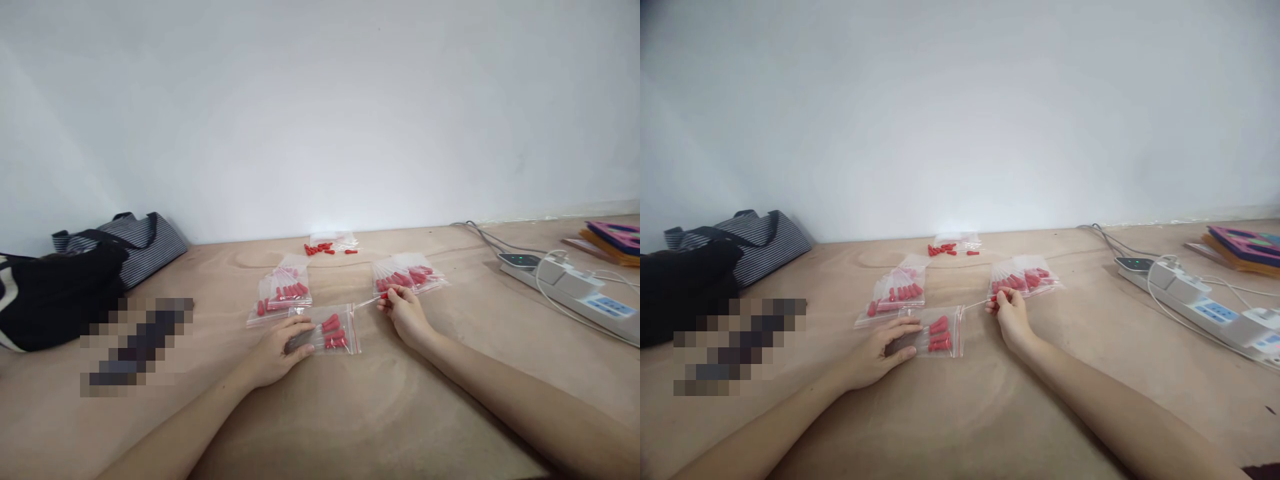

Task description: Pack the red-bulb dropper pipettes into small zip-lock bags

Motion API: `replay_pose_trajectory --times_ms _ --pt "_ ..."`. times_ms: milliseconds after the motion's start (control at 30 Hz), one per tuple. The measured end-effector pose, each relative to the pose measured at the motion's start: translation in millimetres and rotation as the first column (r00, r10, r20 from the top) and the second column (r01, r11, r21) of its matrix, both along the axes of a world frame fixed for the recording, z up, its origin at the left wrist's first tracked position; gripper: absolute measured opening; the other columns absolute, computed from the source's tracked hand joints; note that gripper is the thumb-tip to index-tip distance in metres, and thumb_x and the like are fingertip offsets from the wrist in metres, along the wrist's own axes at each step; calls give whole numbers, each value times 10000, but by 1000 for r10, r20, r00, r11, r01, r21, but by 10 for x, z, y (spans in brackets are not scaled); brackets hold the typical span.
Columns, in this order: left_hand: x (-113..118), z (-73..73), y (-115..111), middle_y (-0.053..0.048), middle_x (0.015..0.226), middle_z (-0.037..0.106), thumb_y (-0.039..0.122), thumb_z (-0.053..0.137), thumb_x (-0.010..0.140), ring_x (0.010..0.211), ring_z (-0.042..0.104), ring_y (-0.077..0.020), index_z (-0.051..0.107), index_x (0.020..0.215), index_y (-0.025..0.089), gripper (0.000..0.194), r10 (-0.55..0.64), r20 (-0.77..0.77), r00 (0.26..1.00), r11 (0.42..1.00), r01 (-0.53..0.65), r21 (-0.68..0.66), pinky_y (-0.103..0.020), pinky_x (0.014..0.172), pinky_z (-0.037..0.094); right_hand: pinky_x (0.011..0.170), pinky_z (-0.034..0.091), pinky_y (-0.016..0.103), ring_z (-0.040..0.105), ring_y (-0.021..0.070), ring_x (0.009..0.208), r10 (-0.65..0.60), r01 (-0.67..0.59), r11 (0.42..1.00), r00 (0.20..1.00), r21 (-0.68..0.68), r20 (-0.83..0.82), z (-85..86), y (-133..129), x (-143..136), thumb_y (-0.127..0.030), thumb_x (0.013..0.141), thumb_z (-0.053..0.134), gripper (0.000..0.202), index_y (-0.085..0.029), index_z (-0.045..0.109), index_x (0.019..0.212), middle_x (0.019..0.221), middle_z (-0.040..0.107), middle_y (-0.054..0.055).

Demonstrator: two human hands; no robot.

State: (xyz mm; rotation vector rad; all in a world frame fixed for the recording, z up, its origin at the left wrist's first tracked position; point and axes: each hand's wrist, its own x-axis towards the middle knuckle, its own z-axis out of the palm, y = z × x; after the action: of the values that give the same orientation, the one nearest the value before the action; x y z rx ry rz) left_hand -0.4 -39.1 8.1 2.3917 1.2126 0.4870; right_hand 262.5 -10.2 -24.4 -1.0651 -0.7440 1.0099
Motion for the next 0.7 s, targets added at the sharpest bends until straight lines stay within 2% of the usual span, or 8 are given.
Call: replay_pose_trajectory --times_ms 167,267,367,467,533,700 --pt "-5 -3 6 -30 1269 429 399 476 816 1115 438 -222 515 1132 283 340 -6 2 1000 1000 6 -11 -360 905 388 630 519 311 578 132 585 117 -126 990 984 -66 -132 33 -103 -143 -300 636 619 218 -229 443 745 638 533 -17" --pt "6 15 -3 -28 1269 427 397 474 817 1116 435 -224 517 1129 283 335 1 3 1000 1000 -1 -20 -358 895 397 612 516 279 591 125 591 176 -189 979 971 -70 -164 100 -188 -249 -307 572 688 301 -212 453 734 625 551 -25" --pt "16 28 -5 -31 1258 437 383 485 814 1119 432 -223 521 1124 274 331 -3 -6 1000 1000 3 -14 -368 928 365 454 472 220 557 89 484 272 -278 958 959 -69 -84 148 -243 -296 -335 533 722 363 -188 463 740 629 577 -25" --pt "15 22 5 -32 1265 429 373 486 815 1124 428 -220 520 1125 268 329 -15 -16 1000 1000 15 -4 -368 939 353 314 362 177 463 51 340 382 -377 919 924 -116 26 168 -248 -290 -378 549 708 365 -168 467 724 536 552 -50" --pt "9 8 15 -34 1272 420 378 488 814 1127 425 -224 520 1124 269 330 -11 -20 1000 1000 11 7 -372 939 352 284 320 161 430 40 302 441 -430 893 895 -133 66 172 -232 -274 -399 558 695 362 -160 469 710 476 511 -74" --pt "-2 -24 34 -36 1281 407 377 497 811 1137 414 -230 527 1110 264 322 -16 -1 1000 1000 16 21 -374 944 349 262 270 142 406 25 271 563 -555 826 821 -100 98 170 -184 -253 -450 582 649 412 -170 452 811 514 510 -99"
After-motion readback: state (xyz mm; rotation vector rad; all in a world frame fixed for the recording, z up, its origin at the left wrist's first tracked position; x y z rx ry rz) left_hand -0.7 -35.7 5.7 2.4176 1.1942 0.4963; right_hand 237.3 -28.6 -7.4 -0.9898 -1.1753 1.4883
